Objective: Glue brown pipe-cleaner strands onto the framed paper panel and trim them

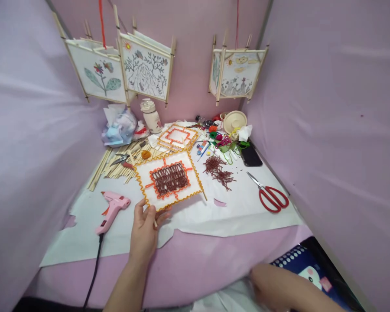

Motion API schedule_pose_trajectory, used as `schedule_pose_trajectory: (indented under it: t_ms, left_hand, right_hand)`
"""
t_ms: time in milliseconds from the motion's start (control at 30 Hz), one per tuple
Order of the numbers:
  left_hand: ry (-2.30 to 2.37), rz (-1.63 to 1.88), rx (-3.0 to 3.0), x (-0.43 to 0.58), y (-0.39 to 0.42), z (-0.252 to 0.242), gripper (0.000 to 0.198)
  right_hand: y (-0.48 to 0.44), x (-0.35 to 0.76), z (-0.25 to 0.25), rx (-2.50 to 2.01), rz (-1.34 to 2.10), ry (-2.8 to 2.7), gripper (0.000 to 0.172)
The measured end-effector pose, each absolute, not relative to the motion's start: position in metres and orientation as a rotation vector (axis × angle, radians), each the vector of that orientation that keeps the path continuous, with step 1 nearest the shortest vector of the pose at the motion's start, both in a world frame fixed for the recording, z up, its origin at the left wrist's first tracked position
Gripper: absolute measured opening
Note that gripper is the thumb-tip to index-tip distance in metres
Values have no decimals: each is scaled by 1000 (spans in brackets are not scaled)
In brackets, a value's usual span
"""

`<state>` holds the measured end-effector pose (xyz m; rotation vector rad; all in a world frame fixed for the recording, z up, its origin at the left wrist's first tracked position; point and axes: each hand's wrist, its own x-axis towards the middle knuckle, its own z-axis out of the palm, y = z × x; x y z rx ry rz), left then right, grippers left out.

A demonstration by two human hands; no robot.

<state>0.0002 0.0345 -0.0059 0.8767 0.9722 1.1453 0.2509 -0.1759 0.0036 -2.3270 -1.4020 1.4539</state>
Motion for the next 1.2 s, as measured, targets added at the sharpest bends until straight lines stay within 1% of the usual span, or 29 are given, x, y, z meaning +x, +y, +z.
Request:
schedule_pose_trajectory:
  t_ms: [67,133,233,267,333,367,433,467,500,567,633,733,867,967,1033,1133,1200]
  left_hand:
    - [970,1143,899,1,37,-9,46]
    - [969,1146,916,2,39,-13,46]
    - [957,1142,943,3,41,-16,46]
    - [949,1138,955,3,41,-15,47]
    - [924,1125,976,4,41,-13,48]
    - [910,1118,986,4,40,-12,49]
    - [885,1102,1006,4,40,-10,51]
    - [874,1093,1014,4,39,-10,52]
    - [865,1085,1021,5,39,-11,53]
    - [852,1081,1037,7,38,-13,55]
    - [835,1084,1060,11,36,-15,56]
    - [801,1056,1092,19,33,-13,55]
    - [754,944,1187,28,39,5,53]
    - [755,865,1200,34,53,21,58]
    - [786,895,1182,41,64,25,60]
    - [828,1005,1208,52,72,18,53]
    - [859,1065,1232,58,72,11,52]
  right_hand:
    - [-160,248,27,-2024,1692,-1549,18]
    - [-139,248,47,-1798,1728,-1654,22]
    - [-101,253,55,-1651,1518,-1698,18]
    - [-88,255,52,-1612,1389,-1692,18]
    - [-61,260,37,-1593,1015,-1522,16]
    - [-49,261,28,-1572,888,-1422,20]
    - [-27,262,10,-1513,780,-1231,39]
    - [-18,261,2,-1458,790,-1186,47]
    - [-11,259,-4,-1391,828,-1150,52]
    - [-1,254,-11,-1265,928,-1135,54]
    - [3,250,-10,-1174,998,-1112,53]
    - [6,249,0,-1134,982,-1039,49]
    - [11,253,11,-1143,892,-974,46]
    - [15,253,11,-1138,876,-958,44]
    - [16,251,9,-1145,878,-961,43]
    - [12,249,9,-1192,865,-971,41]
    - [9,248,10,-1247,837,-978,39]
